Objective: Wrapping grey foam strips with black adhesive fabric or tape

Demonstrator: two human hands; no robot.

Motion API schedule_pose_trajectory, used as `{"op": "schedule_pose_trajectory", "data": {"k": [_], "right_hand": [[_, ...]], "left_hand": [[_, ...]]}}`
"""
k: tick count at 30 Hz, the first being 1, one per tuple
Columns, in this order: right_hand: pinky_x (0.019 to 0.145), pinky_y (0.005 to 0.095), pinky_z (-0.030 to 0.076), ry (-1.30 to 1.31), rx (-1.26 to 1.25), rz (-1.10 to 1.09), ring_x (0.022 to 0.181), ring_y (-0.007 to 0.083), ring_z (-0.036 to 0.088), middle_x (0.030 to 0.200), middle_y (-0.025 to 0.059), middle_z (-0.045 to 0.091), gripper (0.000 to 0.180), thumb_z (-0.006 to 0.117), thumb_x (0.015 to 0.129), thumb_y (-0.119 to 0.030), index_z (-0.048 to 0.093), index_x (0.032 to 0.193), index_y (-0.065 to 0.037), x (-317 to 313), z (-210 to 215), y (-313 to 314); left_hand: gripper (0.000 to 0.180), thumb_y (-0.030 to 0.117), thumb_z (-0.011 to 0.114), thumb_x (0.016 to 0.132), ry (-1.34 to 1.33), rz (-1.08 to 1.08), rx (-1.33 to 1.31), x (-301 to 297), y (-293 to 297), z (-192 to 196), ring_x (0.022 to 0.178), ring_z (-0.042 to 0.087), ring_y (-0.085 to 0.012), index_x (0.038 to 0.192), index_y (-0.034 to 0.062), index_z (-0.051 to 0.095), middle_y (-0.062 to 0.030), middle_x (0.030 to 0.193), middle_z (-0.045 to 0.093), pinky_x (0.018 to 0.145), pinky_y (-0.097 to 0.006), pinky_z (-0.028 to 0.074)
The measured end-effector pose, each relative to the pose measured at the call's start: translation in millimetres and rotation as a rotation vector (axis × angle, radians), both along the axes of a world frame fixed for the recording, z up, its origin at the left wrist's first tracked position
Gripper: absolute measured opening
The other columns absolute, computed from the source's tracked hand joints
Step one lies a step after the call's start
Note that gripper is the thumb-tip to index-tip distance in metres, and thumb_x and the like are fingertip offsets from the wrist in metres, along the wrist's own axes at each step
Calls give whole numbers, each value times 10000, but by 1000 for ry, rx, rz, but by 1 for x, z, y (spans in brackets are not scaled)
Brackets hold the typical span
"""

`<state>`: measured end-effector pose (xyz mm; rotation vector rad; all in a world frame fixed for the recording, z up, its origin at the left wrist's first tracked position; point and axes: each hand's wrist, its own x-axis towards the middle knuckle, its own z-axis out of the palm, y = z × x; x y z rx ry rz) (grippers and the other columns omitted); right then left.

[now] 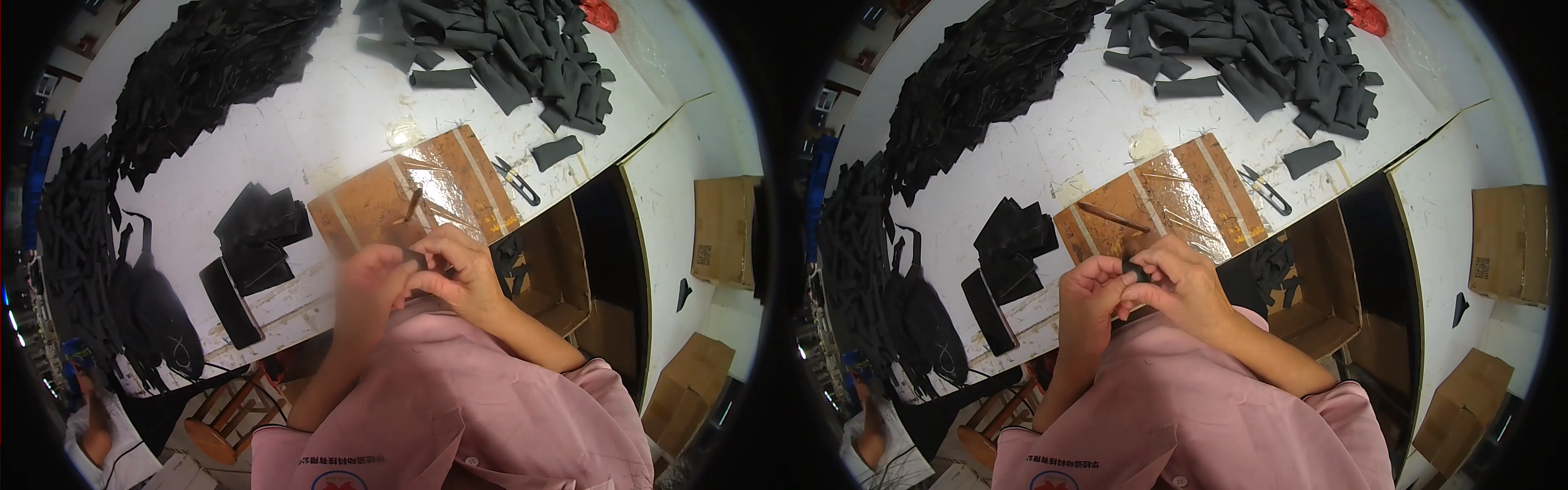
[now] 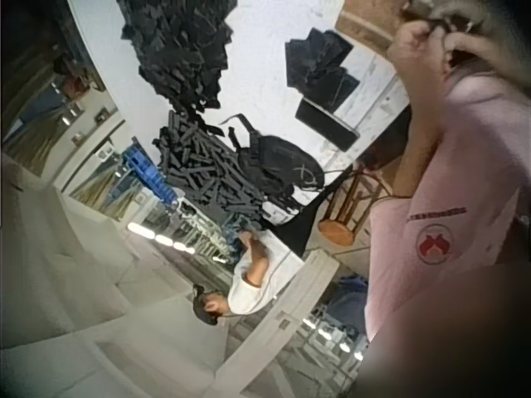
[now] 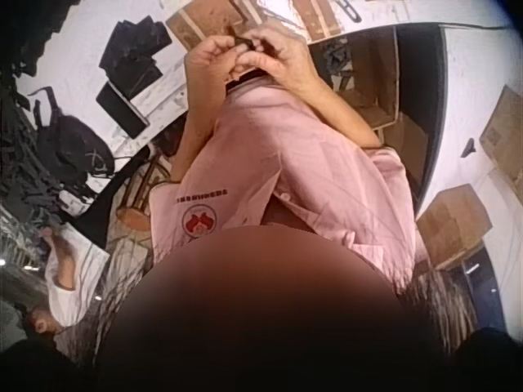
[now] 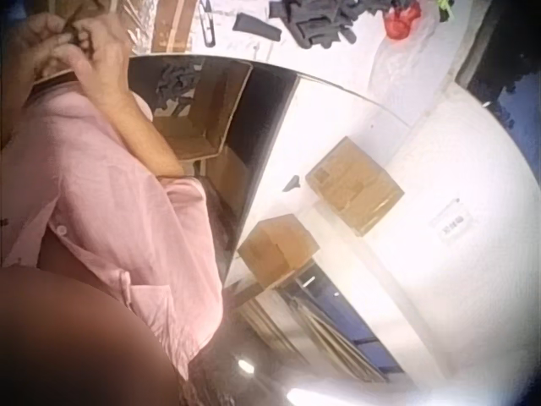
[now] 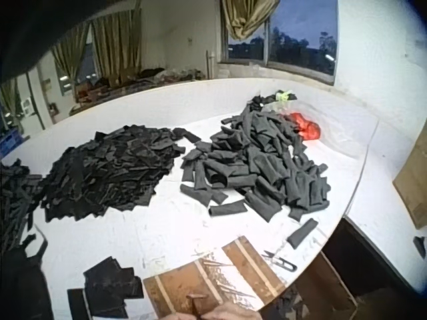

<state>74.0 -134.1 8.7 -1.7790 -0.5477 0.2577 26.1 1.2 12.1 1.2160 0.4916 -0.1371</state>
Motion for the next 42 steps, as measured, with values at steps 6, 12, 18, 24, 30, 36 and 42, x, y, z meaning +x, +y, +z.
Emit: {"op": "schedule_pose_trajectory", "data": {"k": [6,12,18,24,30,36,42], "right_hand": [[527,284,450,-266,-131,-108,591,218,554,712,108,538,153,622,662,8,585,809,26,-4,-7,8],[528,238,426,-34,-142,-264,595,131,536,678,76,524,106,608,644,27,591,747,18,4,-14,3],[497,188,330,1155,726,121,568,58,423,660,-13,501,39,613,759,-48,614,794,-30,2,-24,2],[509,173,325,913,552,113,564,50,416,648,-28,484,137,558,831,-197,546,788,-68,5,-20,6],[593,174,380,836,629,127,659,55,468,767,-3,504,144,551,834,-176,532,786,-42,0,-1,2],[627,209,414,654,654,110,735,79,498,896,54,527,96,556,813,-94,525,773,-13,12,14,-7],[559,236,404,-111,95,46,630,98,479,752,55,523,137,560,806,-111,504,752,2,19,64,1]], "left_hand": [[77,-74,549,734,-346,218,897,-8,-21,-27,455,451,-30,784,-17,541,-29,611,546,395,-174,349],[247,-122,493,691,-43,187,-79,6,-1,-13,457,384,-24,876,29,431,-58,750,555,366,-164,258],[256,-125,468,659,-168,219,150,9,-3,-20,492,384,-13,884,-2,466,-27,683,511,408,-153,284],[310,-141,464,665,-313,277,650,4,-7,-16,479,398,-5,950,-20,474,-89,789,589,419,-135,294],[440,-128,513,645,-126,-217,-771,-3,8,23,404,372,-17,1063,-25,423,-39,668,529,345,-158,242],[348,-60,558,719,-255,-135,233,-7,-5,33,573,450,-34,1055,6,492,1,754,517,526,-155,365],[108,-17,530,806,-379,149,17,2,-11,64,497,461,-55,902,-23,482,-67,740,523,413,-172,368]]}}
